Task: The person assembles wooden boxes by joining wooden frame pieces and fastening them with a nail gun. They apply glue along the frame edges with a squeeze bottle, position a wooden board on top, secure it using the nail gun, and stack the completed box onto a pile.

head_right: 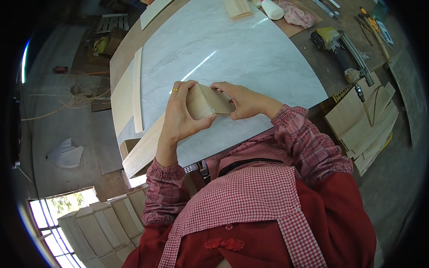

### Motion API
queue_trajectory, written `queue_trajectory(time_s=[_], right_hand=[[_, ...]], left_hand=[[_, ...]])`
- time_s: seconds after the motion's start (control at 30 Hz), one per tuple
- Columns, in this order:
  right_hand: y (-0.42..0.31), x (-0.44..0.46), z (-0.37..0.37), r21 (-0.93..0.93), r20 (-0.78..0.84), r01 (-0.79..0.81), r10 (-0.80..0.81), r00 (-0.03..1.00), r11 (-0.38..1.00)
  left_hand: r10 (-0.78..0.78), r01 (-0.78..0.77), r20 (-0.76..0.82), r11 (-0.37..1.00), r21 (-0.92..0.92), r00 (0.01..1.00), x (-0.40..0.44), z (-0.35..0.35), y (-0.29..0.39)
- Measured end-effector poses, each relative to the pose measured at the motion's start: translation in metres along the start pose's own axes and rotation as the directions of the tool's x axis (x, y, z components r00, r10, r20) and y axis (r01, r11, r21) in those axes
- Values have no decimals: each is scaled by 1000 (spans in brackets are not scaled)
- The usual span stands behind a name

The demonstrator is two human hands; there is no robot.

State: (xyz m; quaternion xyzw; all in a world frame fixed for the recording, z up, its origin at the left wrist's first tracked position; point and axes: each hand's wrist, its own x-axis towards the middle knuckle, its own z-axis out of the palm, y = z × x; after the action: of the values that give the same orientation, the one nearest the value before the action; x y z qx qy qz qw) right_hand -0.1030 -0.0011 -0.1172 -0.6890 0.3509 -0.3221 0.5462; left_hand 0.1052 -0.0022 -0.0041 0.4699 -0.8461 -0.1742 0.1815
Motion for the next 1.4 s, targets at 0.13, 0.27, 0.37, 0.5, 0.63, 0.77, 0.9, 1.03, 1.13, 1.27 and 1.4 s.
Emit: queue_trajectory(time_s=[0.13, 0.27, 0.37, 0.5, 0.63, 0.77, 0.9, 1.03, 1.13, 1.27, 1.4], right_hand=[[-1, 0, 1, -5, -9, 14, -14, 1000, 1000], [-3, 0, 1, -17, -25, 15, -15, 1000, 1000], [-4, 0, 0, -16, -25, 11, -12, 1000, 1000], [-7, 1, -2, -12, -4, 6, -6, 1000, 1000], [-1, 5, -3, -30, -13, 34, -34, 999, 999], [8, 6, -6, -13, 6, 34, -34, 999, 999], [17, 15, -17, 66, 89, 10, -16, 996, 998], [8, 26, -11, 206, -26, 29, -25, 999, 978], [3, 36, -9, 293, -104, 57, -28, 994, 954], [5, 52, -4, 294, -26, 82, -78, 997, 952], [9, 59, 3, 371, -35, 98, -92, 995, 923]], left_hand=[[-14, 14, 7, 1000, -3, 1000, 0, -1, 0], [-19, 19, 11, 1000, 6, 1000, 1, 0, 2], [-17, 17, 12, 1000, 5, 1000, 0, 1, 1], [-1, 1, -4, 1000, -3, 1000, -1, 3, -3], [7, -7, 6, 1000, 0, 1000, 2, 0, -3], [-5, 6, 28, 1000, -9, 1000, -1, 0, -4], [-39, 41, 49, 999, -23, 998, -2, -2, -5], [-19, 20, 48, 1000, -7, 999, -5, 0, -6], [-3, 2, 43, 1000, 7, 999, -5, 1, -7], [-6, 6, 34, 1000, -7, 999, -6, 1, -7], [3, -2, 20, 1000, -9, 1000, -4, 1, -8]])
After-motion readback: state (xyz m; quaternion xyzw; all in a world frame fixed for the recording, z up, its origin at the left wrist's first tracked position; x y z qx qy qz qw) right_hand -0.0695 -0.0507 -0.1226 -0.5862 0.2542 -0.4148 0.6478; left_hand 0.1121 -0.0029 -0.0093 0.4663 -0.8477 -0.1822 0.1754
